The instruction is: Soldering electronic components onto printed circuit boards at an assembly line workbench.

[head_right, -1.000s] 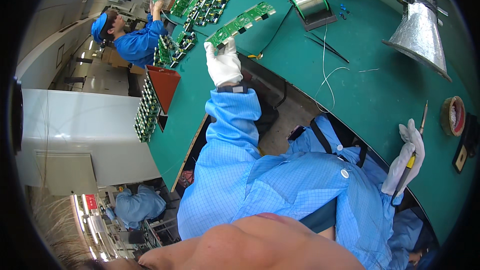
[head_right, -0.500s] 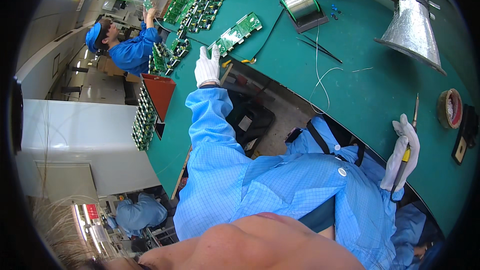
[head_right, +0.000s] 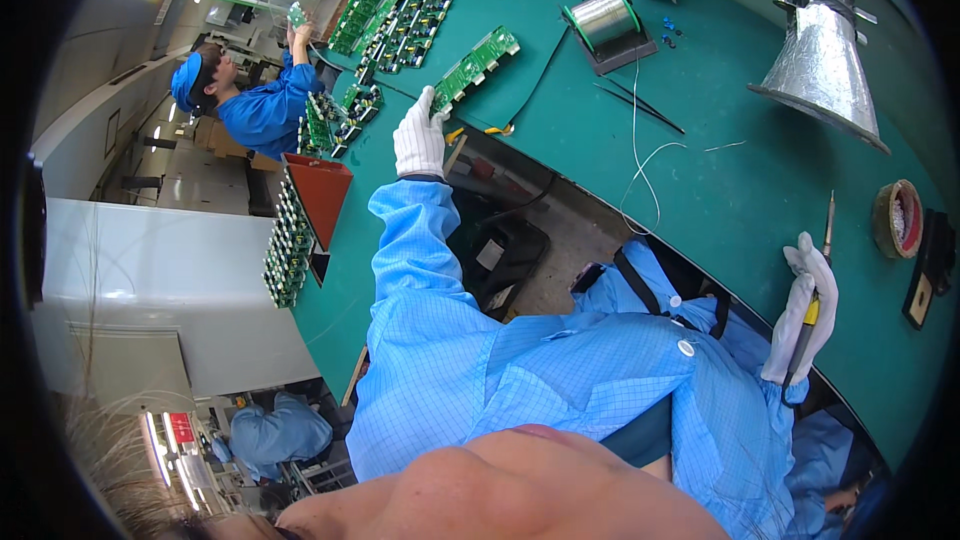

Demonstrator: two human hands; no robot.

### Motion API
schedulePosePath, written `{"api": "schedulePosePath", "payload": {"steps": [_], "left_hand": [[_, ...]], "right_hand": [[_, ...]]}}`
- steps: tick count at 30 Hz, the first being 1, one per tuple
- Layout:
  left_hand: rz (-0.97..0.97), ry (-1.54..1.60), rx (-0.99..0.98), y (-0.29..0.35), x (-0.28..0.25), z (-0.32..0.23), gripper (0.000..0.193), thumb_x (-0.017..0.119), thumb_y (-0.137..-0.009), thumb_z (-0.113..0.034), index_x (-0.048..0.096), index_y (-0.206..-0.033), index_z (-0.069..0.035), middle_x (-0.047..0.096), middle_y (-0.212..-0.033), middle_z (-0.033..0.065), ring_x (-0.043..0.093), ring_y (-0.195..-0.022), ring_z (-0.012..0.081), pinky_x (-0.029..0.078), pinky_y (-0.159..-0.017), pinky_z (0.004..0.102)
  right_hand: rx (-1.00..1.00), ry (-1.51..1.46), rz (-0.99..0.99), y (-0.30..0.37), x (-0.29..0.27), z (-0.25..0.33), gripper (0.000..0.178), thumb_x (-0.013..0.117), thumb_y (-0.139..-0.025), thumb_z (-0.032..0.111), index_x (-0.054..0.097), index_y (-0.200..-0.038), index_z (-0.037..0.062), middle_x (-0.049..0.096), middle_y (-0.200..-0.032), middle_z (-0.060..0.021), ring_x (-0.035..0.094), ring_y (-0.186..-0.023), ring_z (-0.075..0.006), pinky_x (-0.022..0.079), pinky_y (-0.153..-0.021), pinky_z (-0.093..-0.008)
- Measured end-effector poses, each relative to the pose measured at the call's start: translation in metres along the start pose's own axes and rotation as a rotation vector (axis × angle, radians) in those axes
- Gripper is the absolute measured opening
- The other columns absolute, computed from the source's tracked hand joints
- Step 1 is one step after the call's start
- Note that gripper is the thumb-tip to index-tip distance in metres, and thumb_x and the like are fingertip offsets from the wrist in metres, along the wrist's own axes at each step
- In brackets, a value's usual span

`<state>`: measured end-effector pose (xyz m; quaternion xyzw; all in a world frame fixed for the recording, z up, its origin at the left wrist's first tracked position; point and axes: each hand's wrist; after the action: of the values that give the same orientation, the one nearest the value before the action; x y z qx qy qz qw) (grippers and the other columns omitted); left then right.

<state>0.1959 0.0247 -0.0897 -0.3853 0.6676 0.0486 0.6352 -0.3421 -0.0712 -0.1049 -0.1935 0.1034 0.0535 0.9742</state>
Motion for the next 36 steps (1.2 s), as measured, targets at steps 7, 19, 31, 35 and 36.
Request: {"api": "schedulePosePath", "payload": {"steps": [7, 19, 31, 35, 36], "left_hand": [[-0.107, -0.042, 0.035, -0.022, -0.003, 0.01, 0.022, 0.061, -0.094, -0.026, 0.071, -0.11, -0.016, 0.073, -0.094, 0.0135, 0.069, -0.087, 0.0345, 0.053, -0.077, 0.0462], [0.191, -0.019, 0.323, -0.072, -0.012, 0.05, 0.033, 0.055, -0.098, -0.027, 0.07, -0.114, -0.003, 0.073, -0.095, 0.0205, 0.069, -0.063, 0.0293, 0.053, -0.07, 0.0375], [0.196, -0.265, 0.086, -0.089, 0.019, -0.069, 0.03, 0.062, -0.093, -0.037, 0.059, -0.118, -0.021, 0.063, -0.126, 0.0084, 0.067, -0.104, 0.0338, 0.054, -0.082, 0.052], [0.173, -0.452, 0.122, -0.087, 0.048, -0.073, 0.034, 0.05, -0.097, -0.018, 0.064, -0.127, -0.027, 0.063, -0.125, 0.0076, 0.068, -0.104, 0.03, 0.054, -0.086, 0.0456], [0.183, -0.438, 0.134, -0.091, 0.051, -0.067, 0.036, 0.048, -0.097, -0.015, 0.064, -0.128, -0.027, 0.063, -0.126, 0.0083, 0.068, -0.104, 0.0302, 0.054, -0.087, 0.045]], "right_hand": [[-0.002, 0.042, 0.017, 0.001, -0.002, -0.009, 0.028, 0.045, -0.107, 0.015, 0.056, -0.126, -0.0013, 0.064, -0.129, -0.0177, 0.065, -0.111, -0.0241, 0.05, -0.101, -0.0397], [-0.032, 0.008, 0.06, 0.004, -0.002, -0.01, 0.029, 0.044, -0.107, 0.011, 0.054, -0.13, -0.0026, 0.061, -0.132, -0.0189, 0.064, -0.112, -0.0253, 0.05, -0.102, -0.0395], [-0.038, 0.08, 0.031, -0.001, 0.005, -0.001, 0.028, 0.047, -0.106, 0.013, 0.057, -0.126, -0.0031, 0.063, -0.13, -0.0181, 0.065, -0.11, -0.0253, 0.049, -0.101, -0.0396], [-0.053, 0.077, 0.067, -0.002, 0.004, 0.002, 0.022, 0.052, -0.103, 0.012, 0.062, -0.119, -0.0001, 0.066, -0.124, -0.0183, 0.066, -0.111, -0.0267, 0.049, -0.101, -0.0393], [-0.08, 0.104, 0.099, -0.001, 0.001, 0.0, 0.023, 0.052, -0.104, 0.014, 0.061, -0.12, -0.0006, 0.066, -0.124, -0.018, 0.066, -0.111, -0.0264, 0.048, -0.102, -0.0395]]}}
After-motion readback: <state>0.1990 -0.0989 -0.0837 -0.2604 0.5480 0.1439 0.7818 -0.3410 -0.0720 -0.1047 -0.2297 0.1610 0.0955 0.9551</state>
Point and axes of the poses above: each hand's wrist, its own y-axis away from the middle knuckle, its own x-axis out of the palm, z = x × y
